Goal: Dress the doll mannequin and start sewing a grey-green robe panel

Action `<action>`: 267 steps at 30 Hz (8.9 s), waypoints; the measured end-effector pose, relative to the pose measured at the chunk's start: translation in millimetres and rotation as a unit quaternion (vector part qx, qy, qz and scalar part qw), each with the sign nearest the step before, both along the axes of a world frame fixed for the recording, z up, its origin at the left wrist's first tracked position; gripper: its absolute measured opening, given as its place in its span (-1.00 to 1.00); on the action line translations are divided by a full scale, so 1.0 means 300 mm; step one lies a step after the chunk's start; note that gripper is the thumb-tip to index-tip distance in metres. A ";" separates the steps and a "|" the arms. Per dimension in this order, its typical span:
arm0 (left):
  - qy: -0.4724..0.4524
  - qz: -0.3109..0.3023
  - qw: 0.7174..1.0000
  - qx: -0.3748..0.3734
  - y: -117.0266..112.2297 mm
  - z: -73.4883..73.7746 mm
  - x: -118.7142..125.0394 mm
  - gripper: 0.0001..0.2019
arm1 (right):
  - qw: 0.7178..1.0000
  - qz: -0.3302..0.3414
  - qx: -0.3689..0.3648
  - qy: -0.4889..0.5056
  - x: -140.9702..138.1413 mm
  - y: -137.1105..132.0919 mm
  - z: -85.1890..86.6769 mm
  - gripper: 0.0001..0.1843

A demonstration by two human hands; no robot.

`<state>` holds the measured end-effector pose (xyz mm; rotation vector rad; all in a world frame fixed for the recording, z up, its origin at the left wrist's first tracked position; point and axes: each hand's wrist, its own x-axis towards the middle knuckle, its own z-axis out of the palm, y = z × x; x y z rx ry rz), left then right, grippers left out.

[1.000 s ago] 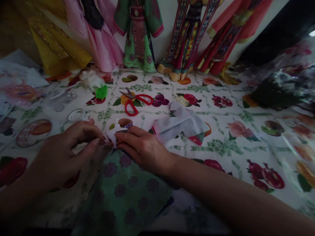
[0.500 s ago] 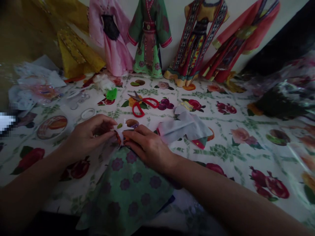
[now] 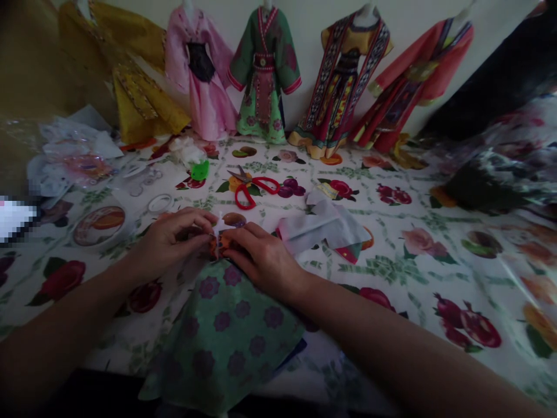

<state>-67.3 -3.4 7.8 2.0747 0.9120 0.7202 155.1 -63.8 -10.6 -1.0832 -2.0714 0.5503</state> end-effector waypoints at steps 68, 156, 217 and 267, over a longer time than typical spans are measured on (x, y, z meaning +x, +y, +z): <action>-0.039 0.107 0.989 -0.094 -0.019 -0.011 0.048 -0.91 | 0.952 -0.026 -0.294 0.078 0.018 0.128 0.082 -0.67; -0.032 0.081 0.983 -0.164 -0.008 0.018 0.050 -0.89 | 0.996 0.028 -0.049 0.076 -0.023 -0.018 0.035 -0.83; 0.190 -0.082 0.974 -0.093 0.137 0.107 0.086 -0.72 | 0.949 0.147 0.180 -0.211 0.009 -0.023 0.074 -0.70; 0.048 -0.042 0.993 -0.098 0.060 0.036 0.061 -0.84 | 0.961 0.042 0.207 -0.181 -0.049 -0.117 0.057 -0.75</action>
